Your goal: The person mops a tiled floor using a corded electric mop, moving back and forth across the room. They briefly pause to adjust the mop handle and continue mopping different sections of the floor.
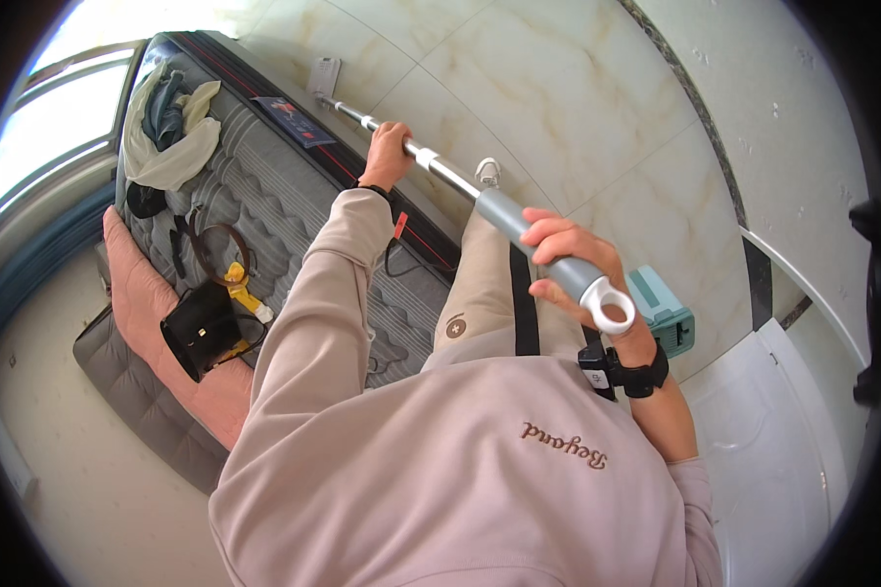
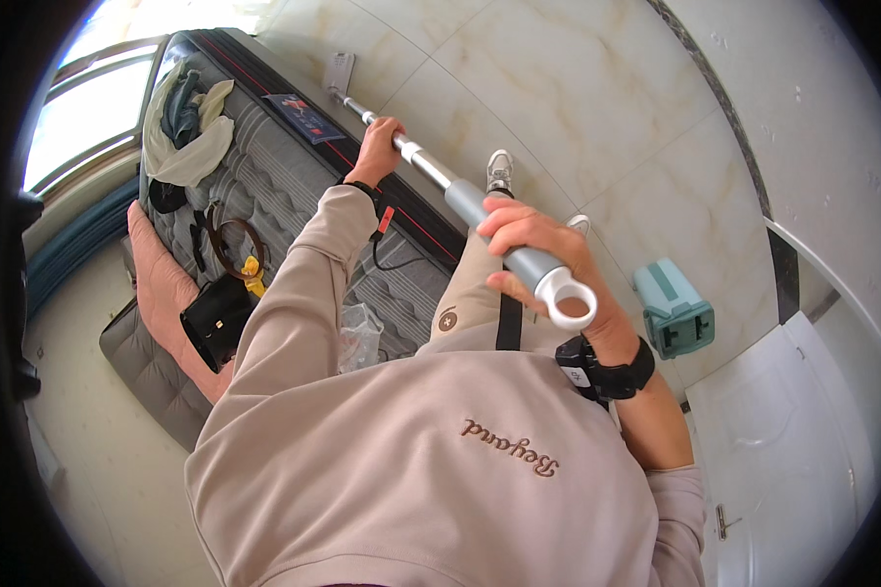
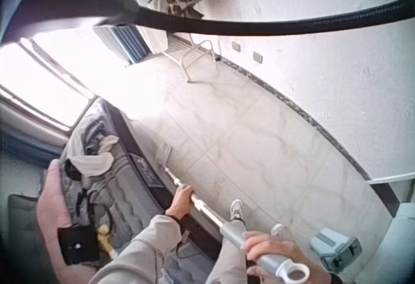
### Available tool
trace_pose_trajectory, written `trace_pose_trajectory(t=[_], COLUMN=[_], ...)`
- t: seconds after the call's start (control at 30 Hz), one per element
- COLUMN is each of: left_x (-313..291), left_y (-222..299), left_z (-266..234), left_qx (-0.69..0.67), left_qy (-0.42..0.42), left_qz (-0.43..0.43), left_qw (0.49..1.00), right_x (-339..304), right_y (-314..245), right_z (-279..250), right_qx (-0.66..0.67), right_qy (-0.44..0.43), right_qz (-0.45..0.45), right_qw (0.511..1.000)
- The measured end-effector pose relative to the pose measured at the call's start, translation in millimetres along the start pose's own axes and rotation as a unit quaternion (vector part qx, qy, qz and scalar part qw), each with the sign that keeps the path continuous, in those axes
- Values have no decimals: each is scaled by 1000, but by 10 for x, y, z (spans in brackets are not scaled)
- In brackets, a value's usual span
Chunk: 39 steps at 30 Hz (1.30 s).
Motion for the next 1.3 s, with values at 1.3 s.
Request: trace_pose_trajectory(t=[1.3], left_x=[-188], left_y=[1086], left_z=[400], left_qx=[-120], left_qy=[-45], left_qz=[54], left_qw=[990], right_x=[-1137], right_y=[-763], right_z=[-468], right_qx=[-39], right_qy=[123], right_qz=[60], right_qw=[990])
Point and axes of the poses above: each hand's wrist, its own x-axis towards the middle knuckle, its own z-axis out of the palm, y = z × x, the point moved 1 cm from there along x, towards the middle knuckle, and after that the axes turned 4 degrees about -x, right-handed, at the moved point
